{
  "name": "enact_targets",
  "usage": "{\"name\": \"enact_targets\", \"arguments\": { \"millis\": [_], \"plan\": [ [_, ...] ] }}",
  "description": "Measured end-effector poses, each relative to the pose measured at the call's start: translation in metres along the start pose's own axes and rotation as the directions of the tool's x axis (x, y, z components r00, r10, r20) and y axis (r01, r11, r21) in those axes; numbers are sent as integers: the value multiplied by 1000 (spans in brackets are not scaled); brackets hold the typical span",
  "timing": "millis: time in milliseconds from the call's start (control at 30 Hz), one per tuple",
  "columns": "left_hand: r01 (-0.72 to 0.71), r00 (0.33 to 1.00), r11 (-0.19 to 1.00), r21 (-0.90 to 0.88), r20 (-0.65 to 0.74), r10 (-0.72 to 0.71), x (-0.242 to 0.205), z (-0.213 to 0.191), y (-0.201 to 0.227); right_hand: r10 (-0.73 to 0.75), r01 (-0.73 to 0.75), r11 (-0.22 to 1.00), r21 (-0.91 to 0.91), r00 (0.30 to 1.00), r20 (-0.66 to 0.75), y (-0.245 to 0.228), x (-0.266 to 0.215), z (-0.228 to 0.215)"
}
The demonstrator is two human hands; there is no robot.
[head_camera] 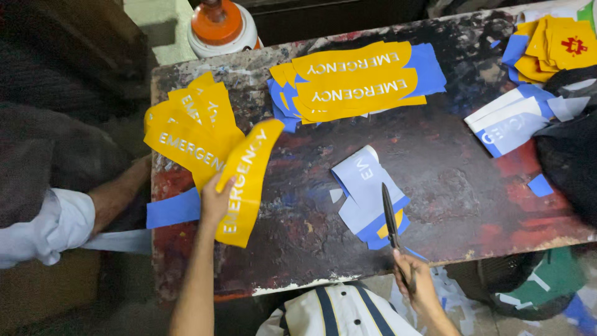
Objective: The person uses scissors to cut yellow 'EMERGENCY' stickers from blue backing sheets. They trim the edges of each sticker, flip the pieces, and stack the finished cutouts on the table.
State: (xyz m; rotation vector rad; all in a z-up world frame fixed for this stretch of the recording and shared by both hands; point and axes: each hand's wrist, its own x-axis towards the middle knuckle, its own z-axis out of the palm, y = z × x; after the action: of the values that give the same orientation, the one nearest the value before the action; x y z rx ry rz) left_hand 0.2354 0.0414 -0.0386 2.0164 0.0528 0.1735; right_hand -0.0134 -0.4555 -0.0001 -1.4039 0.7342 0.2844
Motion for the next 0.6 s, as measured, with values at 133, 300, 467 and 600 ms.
{"name": "enact_targets", "arguments": {
  "millis": [133, 300, 467, 600],
  "plan": [
    [-72, 964, 997, -33, -257, 62, 121, -25, -54, 40, -37, 999, 39, 997, -64, 0, -5, -12],
    [413, 875, 808, 421, -428, -225, 158, -33, -54, 66, -52, 993, 107, 989, -132, 4, -17, -29],
    [51, 867, 414, 909, -246, 433, 113, 58, 52, 53, -27, 989, 145, 982, -180, 2, -18, -39],
    [-569, 770, 805, 169, 452, 449, -1, 200, 156, 54, -24, 988, 151, 979, -195, -6, -13, -48]
  ]
}}
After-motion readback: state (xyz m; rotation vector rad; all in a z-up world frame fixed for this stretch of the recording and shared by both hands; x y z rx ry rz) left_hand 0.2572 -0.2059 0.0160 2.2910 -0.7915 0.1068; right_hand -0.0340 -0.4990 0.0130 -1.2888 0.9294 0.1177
